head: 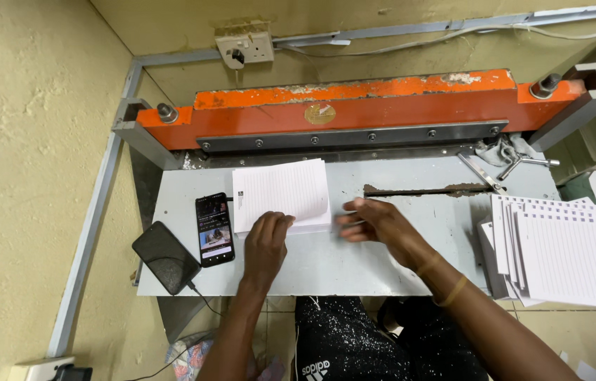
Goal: The person places a stack of lined paper into a red binding machine, presses the handle to bind the pages, and then removes the finished notebook. This process is repeated multiple times with different stacks of paper.
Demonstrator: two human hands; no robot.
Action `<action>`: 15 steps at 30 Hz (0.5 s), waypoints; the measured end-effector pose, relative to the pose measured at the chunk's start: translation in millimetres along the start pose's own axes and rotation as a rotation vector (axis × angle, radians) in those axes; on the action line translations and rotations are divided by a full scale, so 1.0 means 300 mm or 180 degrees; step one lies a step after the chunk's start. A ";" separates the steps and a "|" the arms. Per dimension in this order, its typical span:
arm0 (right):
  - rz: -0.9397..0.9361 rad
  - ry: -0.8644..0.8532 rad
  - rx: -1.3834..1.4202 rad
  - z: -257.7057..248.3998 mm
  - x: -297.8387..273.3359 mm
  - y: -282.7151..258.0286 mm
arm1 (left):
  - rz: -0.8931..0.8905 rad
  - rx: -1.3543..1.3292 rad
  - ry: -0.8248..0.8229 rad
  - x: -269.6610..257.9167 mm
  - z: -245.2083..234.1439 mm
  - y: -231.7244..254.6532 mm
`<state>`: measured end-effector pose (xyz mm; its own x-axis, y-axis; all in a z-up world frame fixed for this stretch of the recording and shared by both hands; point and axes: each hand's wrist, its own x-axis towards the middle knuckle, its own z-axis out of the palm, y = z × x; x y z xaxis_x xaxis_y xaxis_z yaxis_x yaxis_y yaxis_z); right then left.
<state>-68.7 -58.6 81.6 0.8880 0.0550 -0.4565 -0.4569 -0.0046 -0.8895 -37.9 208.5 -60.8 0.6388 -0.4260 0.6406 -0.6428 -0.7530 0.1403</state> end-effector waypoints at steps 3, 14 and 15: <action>0.0535 -0.0401 0.0651 0.107 0.240 0.049 | -0.0293 0.0042 0.0022 -0.019 0.012 0.022; -0.0194 -0.0793 -0.0043 -0.042 -0.043 0.047 | -0.4946 -0.3264 0.1017 -0.043 -0.252 0.204; -0.0086 -0.0673 -0.0159 -0.071 -0.083 0.075 | -0.4985 -0.4026 0.0390 -0.025 -0.246 0.206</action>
<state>-99.9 -81.3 72.4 0.8671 0.2641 -0.4225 -0.4253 -0.0494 -0.9037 -113.4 202.1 -1.2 0.8410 0.1904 -0.5064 0.4189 0.3633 0.8322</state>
